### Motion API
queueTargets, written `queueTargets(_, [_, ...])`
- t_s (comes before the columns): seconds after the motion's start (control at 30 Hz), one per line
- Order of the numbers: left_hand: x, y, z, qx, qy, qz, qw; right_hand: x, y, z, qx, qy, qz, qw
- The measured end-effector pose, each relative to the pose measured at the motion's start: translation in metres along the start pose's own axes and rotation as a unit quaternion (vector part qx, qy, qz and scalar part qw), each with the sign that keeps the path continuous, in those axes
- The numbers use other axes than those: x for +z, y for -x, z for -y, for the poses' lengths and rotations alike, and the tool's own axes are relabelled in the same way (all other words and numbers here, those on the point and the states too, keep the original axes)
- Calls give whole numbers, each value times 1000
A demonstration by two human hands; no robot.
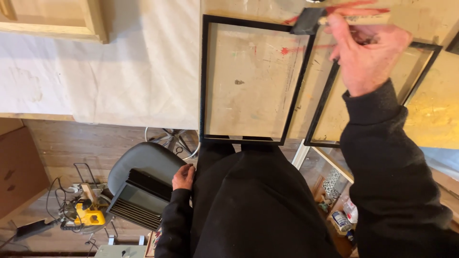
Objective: Painting the edges of wooden picture frames with black paint using a foam brush.
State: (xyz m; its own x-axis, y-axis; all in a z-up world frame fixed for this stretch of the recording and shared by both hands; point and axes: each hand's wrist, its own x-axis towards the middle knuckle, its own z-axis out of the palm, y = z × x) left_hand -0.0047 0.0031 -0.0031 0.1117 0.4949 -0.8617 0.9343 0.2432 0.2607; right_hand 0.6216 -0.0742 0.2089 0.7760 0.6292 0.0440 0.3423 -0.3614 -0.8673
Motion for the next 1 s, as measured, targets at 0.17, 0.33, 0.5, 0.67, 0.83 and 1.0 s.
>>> queueTargets(0.17, [1, 2, 1, -11, -24, -11, 1000, -24, 15, -18, 37, 19, 4, 999])
queueTargets(0.33, [2, 3, -6, -10, -27, -10, 1000, -38, 18, -27, 1, 15, -14, 1000])
queueTargets(0.5, [-1, 1, -2, 0, -20, 0, 1000, -13, 9, -13, 70, -22, -37, 997])
queueTargets(0.67, [-1, 4, -1, 15, -19, -15, 1000, -25, 14, -20, 92, -18, -24, 995])
queueTargets(0.83, [6, 2, -3, -12, -22, -10, 1000, -51, 29, -37, 56, 6, -35, 998])
queueTargets(1.0, [6, 5, -2, -1, 4, -11, 1000, -57, 34, -19, 124, -26, -39, 991])
